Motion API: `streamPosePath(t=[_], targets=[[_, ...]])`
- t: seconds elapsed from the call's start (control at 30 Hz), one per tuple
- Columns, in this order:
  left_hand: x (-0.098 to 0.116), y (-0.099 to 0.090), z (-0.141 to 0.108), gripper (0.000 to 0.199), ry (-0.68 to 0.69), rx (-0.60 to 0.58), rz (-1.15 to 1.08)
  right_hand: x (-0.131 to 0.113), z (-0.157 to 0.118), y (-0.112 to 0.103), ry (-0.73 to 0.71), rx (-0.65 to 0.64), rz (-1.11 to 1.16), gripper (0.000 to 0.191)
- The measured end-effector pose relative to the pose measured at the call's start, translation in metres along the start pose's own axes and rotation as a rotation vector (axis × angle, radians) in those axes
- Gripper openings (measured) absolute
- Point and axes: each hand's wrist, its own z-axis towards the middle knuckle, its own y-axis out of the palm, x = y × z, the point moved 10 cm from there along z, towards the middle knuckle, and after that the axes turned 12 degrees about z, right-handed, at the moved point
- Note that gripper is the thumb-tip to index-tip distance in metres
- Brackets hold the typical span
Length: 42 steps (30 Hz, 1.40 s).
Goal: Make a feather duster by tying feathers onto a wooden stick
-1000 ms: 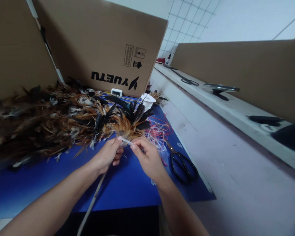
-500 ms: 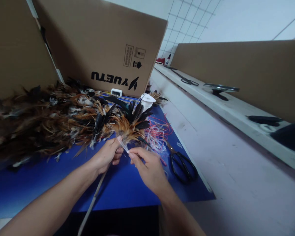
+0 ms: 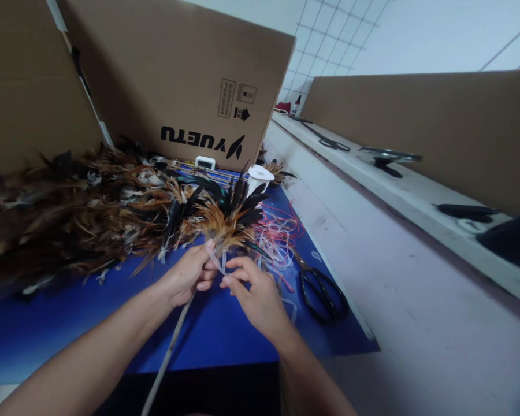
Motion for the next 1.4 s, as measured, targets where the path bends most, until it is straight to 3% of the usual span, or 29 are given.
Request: streamPosePath(t=[0.13, 0.4, 0.63, 0.9, 1.03, 1.4], targets=[[0.001, 0.001, 0.0, 0.044, 0.002, -0.009, -0.007, 0.003, -0.002, -0.001, 0.019, 0.028, 0.043, 0.018], [0.001, -0.001, -0.002, 0.042, 0.004, 0.03, 0.034, -0.01, -0.002, -0.003, -0.087, 0.045, 0.023, 0.012], [0.004, 0.001, -0.005, 0.041, 0.04, 0.038, 0.095, -0.051, -0.003, -0.004, -0.277, 0.037, -0.042, 0.013], [0.002, 0.0, -0.004, 0.039, 0.054, 0.047, 0.116, -0.099, 0.035, 0.015, -0.453, -0.143, -0.236, 0.023], [0.005, 0.001, -0.005, 0.04, 0.078, 0.056, 0.133, -0.104, 0.055, 0.026, -0.41, -0.247, -0.305, 0.022], [0.01, 0.003, -0.009, 0.033, 0.066, 0.061, 0.166, -0.083, 0.091, 0.014, -0.248, -0.188, -0.264, 0.017]])
